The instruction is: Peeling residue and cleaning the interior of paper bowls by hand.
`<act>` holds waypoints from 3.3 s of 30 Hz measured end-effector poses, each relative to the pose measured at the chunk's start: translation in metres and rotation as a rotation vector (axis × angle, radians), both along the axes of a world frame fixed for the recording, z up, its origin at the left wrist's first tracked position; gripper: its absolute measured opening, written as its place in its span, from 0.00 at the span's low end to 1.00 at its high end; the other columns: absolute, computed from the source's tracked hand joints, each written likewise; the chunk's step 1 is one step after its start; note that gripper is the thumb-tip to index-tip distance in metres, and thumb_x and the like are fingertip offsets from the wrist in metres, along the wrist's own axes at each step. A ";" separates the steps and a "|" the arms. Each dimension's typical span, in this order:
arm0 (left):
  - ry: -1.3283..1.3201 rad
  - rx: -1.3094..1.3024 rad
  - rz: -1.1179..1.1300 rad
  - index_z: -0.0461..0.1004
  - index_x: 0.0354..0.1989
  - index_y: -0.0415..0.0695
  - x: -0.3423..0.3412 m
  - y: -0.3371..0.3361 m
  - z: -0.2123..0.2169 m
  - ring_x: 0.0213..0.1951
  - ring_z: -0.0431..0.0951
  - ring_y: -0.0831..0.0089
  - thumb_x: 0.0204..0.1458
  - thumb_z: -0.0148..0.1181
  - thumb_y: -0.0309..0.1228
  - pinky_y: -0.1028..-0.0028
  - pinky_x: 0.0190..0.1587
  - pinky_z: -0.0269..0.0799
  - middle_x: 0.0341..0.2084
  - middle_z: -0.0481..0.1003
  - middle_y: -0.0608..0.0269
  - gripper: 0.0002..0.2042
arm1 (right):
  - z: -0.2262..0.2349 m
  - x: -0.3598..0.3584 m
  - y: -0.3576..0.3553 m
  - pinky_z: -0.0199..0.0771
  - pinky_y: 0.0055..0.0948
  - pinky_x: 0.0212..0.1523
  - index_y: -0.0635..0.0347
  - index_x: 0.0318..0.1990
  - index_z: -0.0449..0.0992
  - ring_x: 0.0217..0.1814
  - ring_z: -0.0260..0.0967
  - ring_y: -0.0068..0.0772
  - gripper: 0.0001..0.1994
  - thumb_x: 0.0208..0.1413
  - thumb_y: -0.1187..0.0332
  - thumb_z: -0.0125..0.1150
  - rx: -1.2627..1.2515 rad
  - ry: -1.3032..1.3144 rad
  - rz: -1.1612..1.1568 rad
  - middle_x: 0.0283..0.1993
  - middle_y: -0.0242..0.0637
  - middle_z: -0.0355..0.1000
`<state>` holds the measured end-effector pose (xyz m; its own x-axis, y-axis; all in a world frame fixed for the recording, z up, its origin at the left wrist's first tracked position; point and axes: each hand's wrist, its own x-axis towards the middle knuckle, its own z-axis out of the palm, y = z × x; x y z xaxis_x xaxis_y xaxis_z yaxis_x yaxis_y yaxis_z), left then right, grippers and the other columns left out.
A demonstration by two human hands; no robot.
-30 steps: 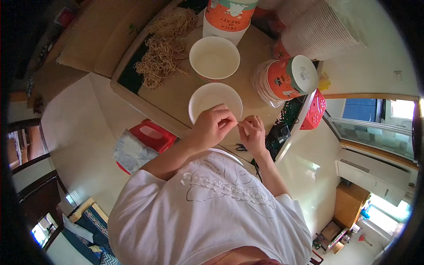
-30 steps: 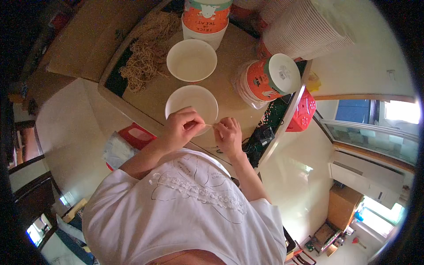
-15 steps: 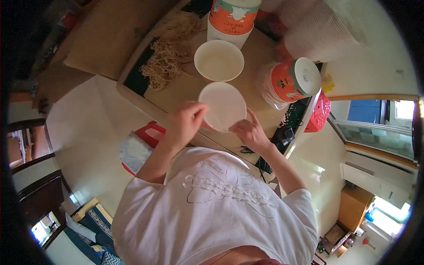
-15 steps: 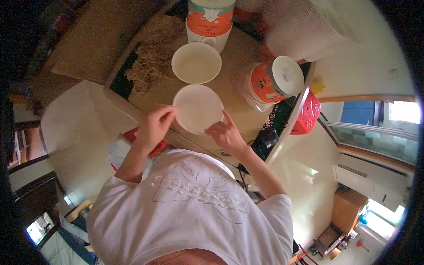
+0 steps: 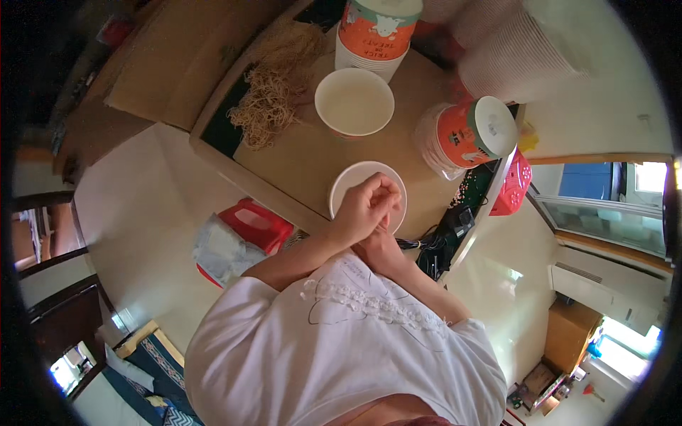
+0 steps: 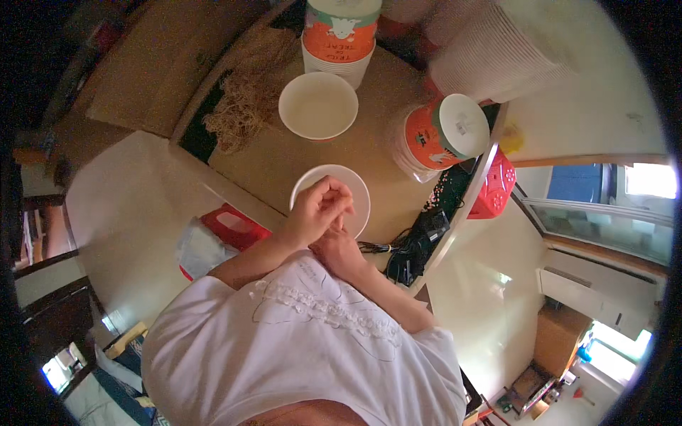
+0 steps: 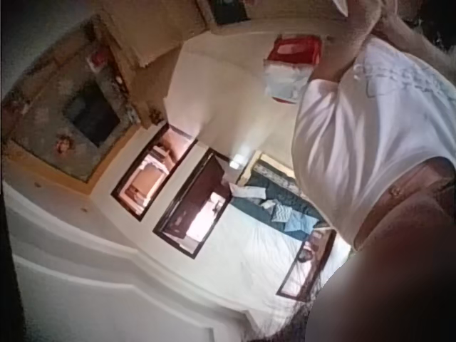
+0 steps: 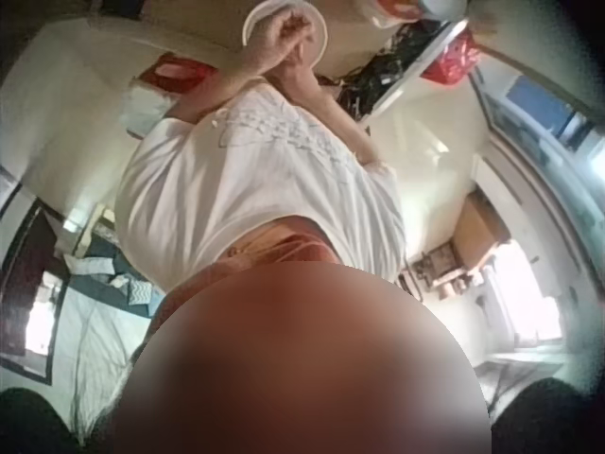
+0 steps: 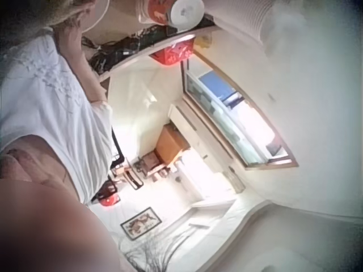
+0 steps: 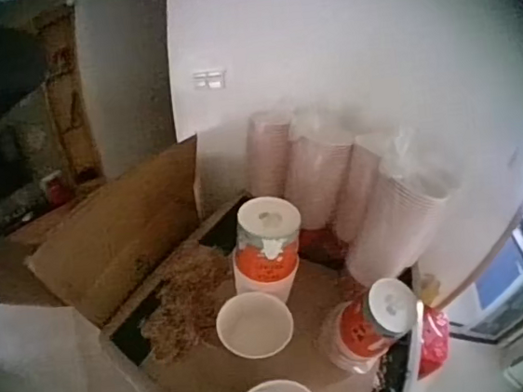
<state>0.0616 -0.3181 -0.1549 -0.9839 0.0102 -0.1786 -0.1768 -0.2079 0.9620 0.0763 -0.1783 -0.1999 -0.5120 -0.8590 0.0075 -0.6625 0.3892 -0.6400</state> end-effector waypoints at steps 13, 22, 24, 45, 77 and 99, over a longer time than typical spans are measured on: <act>0.229 -0.665 -0.370 0.67 0.32 0.43 0.039 0.012 -0.031 0.30 0.77 0.55 0.49 0.56 0.27 0.60 0.31 0.70 0.24 0.74 0.55 0.05 | 0.010 -0.026 0.048 0.67 0.32 0.45 0.58 0.38 0.69 0.40 0.68 0.30 0.10 0.64 0.63 0.43 -1.126 -1.590 -0.847 0.35 0.35 0.71; 0.348 -0.630 -0.443 0.68 0.29 0.43 0.050 0.011 -0.038 0.24 0.76 0.55 0.52 0.52 0.30 0.58 0.26 0.69 0.18 0.73 0.54 0.05 | 0.027 -0.063 0.056 0.48 0.17 0.20 0.59 0.38 0.68 0.18 0.46 0.15 0.09 0.65 0.66 0.42 -0.970 -1.289 -1.052 0.18 0.23 0.50; 0.351 -0.666 -0.490 0.69 0.30 0.43 0.053 0.012 -0.040 0.23 0.75 0.53 0.52 0.52 0.31 0.58 0.26 0.68 0.18 0.73 0.54 0.05 | 0.028 -0.071 0.058 0.47 0.17 0.19 0.59 0.37 0.68 0.18 0.45 0.14 0.09 0.65 0.66 0.43 -0.941 -1.246 -1.027 0.18 0.22 0.50; 0.081 -0.612 -0.067 0.65 0.47 0.35 0.000 0.026 -0.060 0.39 0.75 0.54 0.46 0.58 0.24 0.65 0.41 0.72 0.36 0.72 0.49 0.18 | -0.016 -0.037 0.042 0.65 0.16 0.34 0.65 0.42 0.76 0.35 0.68 0.19 0.09 0.59 0.72 0.50 -0.580 -0.469 -0.950 0.39 0.32 0.73; -0.238 -0.094 -0.321 0.72 0.41 0.39 -0.043 0.080 -0.068 0.31 0.72 0.83 0.42 0.58 0.17 0.81 0.35 0.71 0.33 0.75 0.68 0.15 | -0.041 -0.030 0.081 0.69 0.22 0.33 0.67 0.41 0.74 0.36 0.70 0.29 0.07 0.54 0.78 0.55 -0.814 -0.188 -1.187 0.40 0.41 0.71; -0.168 -0.193 -0.303 0.70 0.41 0.38 -0.053 0.091 -0.063 0.34 0.73 0.80 0.43 0.58 0.18 0.80 0.38 0.71 0.35 0.74 0.65 0.14 | -0.040 -0.049 0.097 0.65 0.21 0.29 0.67 0.37 0.71 0.29 0.63 0.18 0.08 0.58 0.70 0.51 -0.899 -0.632 -1.177 0.27 0.34 0.71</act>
